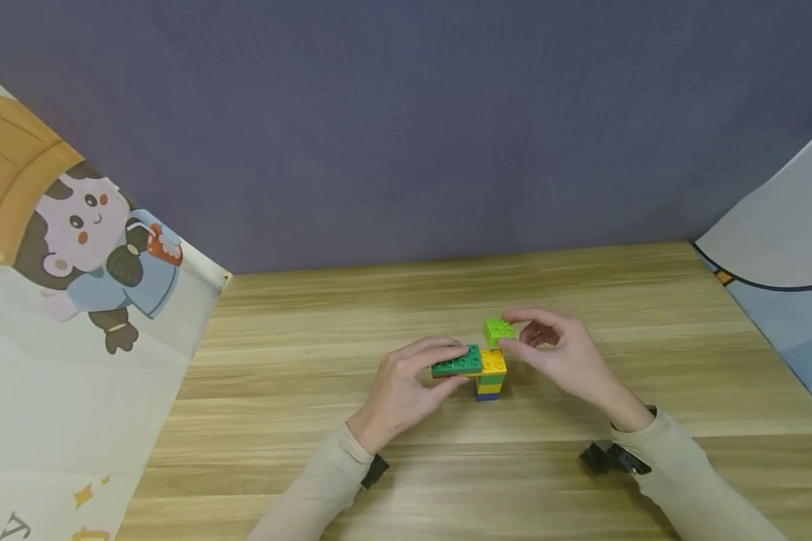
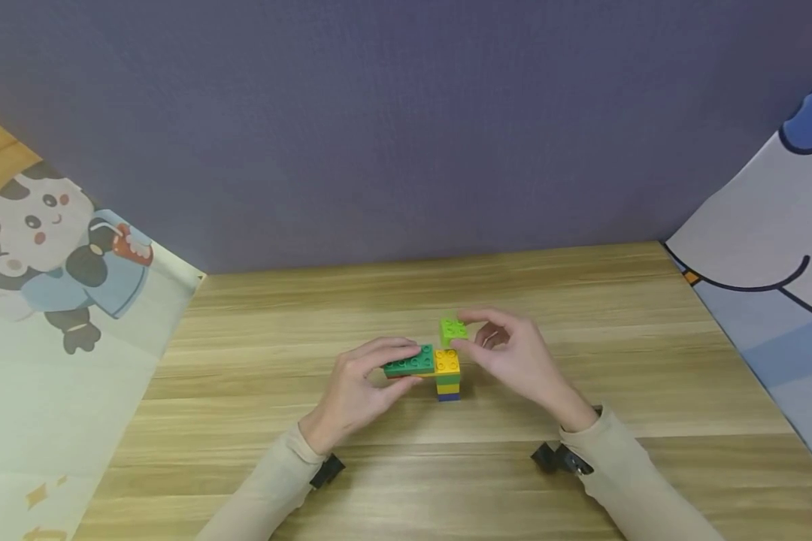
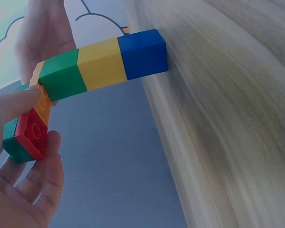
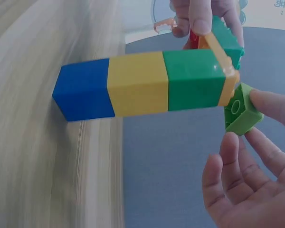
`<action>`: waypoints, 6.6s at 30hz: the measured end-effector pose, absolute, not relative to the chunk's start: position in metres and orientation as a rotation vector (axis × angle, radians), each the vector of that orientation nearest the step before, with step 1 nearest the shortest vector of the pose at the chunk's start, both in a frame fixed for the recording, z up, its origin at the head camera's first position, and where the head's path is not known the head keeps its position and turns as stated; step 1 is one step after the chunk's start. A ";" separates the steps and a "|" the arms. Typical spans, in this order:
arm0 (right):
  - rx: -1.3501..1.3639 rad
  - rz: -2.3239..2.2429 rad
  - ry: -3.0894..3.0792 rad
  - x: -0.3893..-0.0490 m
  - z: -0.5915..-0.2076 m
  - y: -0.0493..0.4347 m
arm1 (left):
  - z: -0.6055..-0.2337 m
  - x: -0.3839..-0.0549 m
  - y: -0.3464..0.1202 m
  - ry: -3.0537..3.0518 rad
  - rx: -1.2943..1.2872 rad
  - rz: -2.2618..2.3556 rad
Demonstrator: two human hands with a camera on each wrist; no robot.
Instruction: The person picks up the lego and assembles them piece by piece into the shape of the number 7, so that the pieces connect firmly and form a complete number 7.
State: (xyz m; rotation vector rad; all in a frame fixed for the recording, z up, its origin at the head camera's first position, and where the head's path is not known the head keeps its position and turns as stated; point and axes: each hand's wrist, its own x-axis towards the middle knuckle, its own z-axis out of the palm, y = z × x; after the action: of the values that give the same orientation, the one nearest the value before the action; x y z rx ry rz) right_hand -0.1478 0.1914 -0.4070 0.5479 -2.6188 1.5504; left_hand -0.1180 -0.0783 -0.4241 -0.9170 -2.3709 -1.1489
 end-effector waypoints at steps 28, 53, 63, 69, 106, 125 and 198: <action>0.653 1.651 -2.487 -0.116 -0.414 0.180 | -0.427 -0.112 -0.084 -2.354 -0.955 -1.174; 0.718 1.403 -2.532 -0.114 -0.417 0.176 | -0.427 -0.112 -0.084 -2.352 -0.951 -1.182; 0.763 1.362 -2.473 -0.115 -0.421 0.177 | -0.428 -0.111 -0.082 -2.353 -0.950 -1.195; 0.801 1.358 -2.410 -0.116 -0.428 0.175 | -0.427 -0.110 -0.082 -2.355 -0.945 -1.188; 0.806 1.381 -2.400 -0.115 -0.438 0.179 | -0.413 -0.113 -0.071 -2.312 -1.038 -0.833; 0.795 1.455 -2.452 -0.112 -0.445 0.180 | -0.410 -0.111 -0.069 -2.322 -1.045 -0.707; 0.646 1.726 -2.438 -0.118 -0.462 0.187 | -0.425 -0.120 -0.088 -2.274 -0.992 -0.779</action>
State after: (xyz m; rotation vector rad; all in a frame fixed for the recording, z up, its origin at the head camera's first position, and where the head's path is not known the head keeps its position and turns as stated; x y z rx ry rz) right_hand -0.1175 0.1873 -0.4624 0.6462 -2.4377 1.7257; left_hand -0.1198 -0.0881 -0.4246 -0.9921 -2.2744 -0.7785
